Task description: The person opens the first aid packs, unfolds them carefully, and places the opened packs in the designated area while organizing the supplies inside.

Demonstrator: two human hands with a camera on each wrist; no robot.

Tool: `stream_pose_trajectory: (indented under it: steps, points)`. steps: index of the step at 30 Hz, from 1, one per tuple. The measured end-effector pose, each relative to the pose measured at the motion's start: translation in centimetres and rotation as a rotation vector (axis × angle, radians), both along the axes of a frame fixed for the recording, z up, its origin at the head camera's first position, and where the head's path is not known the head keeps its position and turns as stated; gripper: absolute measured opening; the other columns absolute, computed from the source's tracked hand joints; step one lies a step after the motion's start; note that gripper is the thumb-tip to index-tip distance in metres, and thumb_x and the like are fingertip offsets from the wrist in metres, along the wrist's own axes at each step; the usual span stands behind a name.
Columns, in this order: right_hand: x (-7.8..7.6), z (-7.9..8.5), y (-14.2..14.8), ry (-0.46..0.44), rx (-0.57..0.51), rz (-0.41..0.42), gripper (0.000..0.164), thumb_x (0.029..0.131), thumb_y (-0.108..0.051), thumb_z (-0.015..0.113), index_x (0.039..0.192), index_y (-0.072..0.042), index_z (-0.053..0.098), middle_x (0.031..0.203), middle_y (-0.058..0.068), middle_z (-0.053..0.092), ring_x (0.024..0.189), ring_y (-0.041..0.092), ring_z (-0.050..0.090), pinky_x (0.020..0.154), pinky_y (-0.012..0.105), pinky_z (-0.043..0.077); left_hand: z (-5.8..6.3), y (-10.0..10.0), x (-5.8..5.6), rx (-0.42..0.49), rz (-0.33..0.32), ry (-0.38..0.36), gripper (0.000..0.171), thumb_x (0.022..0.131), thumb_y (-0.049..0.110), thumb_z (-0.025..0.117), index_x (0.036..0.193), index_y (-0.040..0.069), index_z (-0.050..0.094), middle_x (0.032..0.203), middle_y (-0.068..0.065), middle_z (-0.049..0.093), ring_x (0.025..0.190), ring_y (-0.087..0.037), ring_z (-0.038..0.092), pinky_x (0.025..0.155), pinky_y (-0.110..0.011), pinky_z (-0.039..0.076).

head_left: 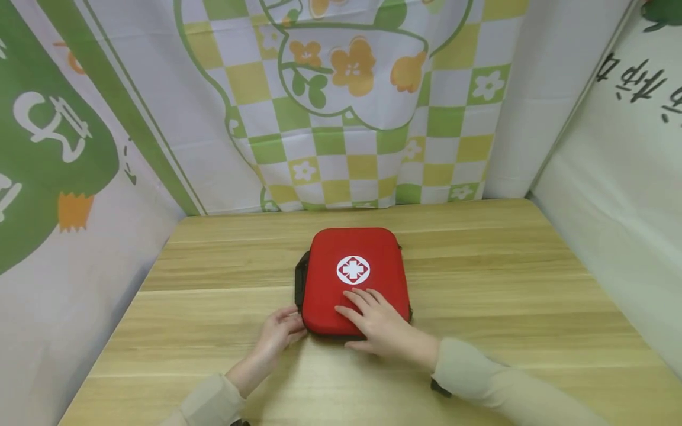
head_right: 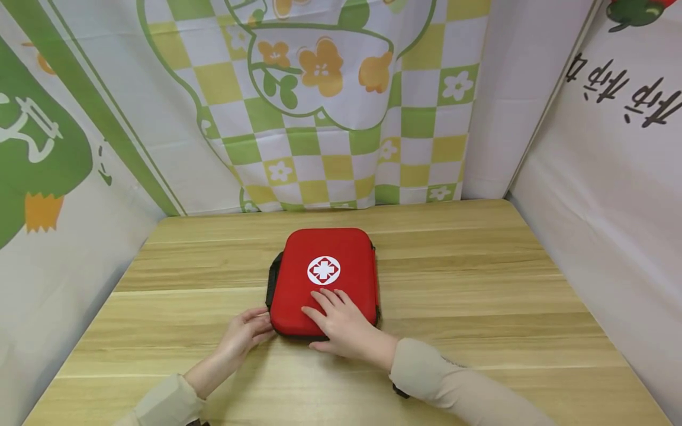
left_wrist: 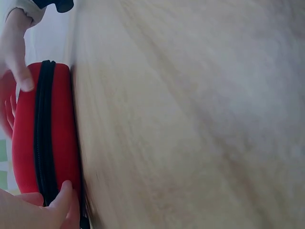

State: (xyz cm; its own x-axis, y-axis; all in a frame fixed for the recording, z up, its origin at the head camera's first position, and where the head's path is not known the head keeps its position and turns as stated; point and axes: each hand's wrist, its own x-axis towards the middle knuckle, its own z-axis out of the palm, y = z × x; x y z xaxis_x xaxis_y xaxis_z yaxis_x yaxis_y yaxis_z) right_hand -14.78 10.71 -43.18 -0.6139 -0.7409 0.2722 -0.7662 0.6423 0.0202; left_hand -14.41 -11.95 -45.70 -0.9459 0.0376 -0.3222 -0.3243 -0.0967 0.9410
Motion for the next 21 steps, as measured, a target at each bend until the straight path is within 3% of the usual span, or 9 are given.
stream_pose_trajectory:
  steps: [5, 14, 21]
  points:
    - [0.2, -0.6, -0.8, -0.007, 0.053, -0.032, 0.064, 0.073, -0.047, 0.064, 0.127, -0.016, 0.046, 0.13, 0.011, 0.043, 0.119, 0.028, 0.037, 0.097, 0.045, 0.031, -0.4, -0.3, -0.1, 0.007, -0.022, 0.003, 0.036, 0.085, -0.01, 0.043, 0.12, -0.019, 0.037, 0.099, -0.016, 0.059, 0.084, -0.013, 0.058, 0.083, -0.037, 0.047]
    - [-0.1, -0.9, -1.1, 0.032, 0.002, -0.046, 0.062, 0.073, -0.046, 0.066, 0.124, -0.015, 0.049, 0.126, 0.01, 0.047, 0.116, 0.027, 0.041, 0.095, 0.045, 0.033, -0.9, -0.4, -0.2, 0.032, -0.013, 0.013, 0.041, 0.08, -0.017, 0.045, 0.12, -0.018, 0.038, 0.103, -0.022, 0.057, 0.082, -0.014, 0.058, 0.083, -0.039, 0.047]
    - [-0.4, -1.1, -1.3, 0.11, -0.028, -0.018, 0.06, 0.071, -0.046, 0.067, 0.12, -0.013, 0.053, 0.119, 0.01, 0.053, 0.109, 0.026, 0.046, 0.09, 0.044, 0.037, -1.2, -0.6, -0.2, 0.052, -0.008, -0.008, 0.042, 0.081, -0.015, 0.047, 0.122, -0.014, 0.039, 0.1, -0.018, 0.058, 0.083, -0.015, 0.059, 0.083, -0.038, 0.047]
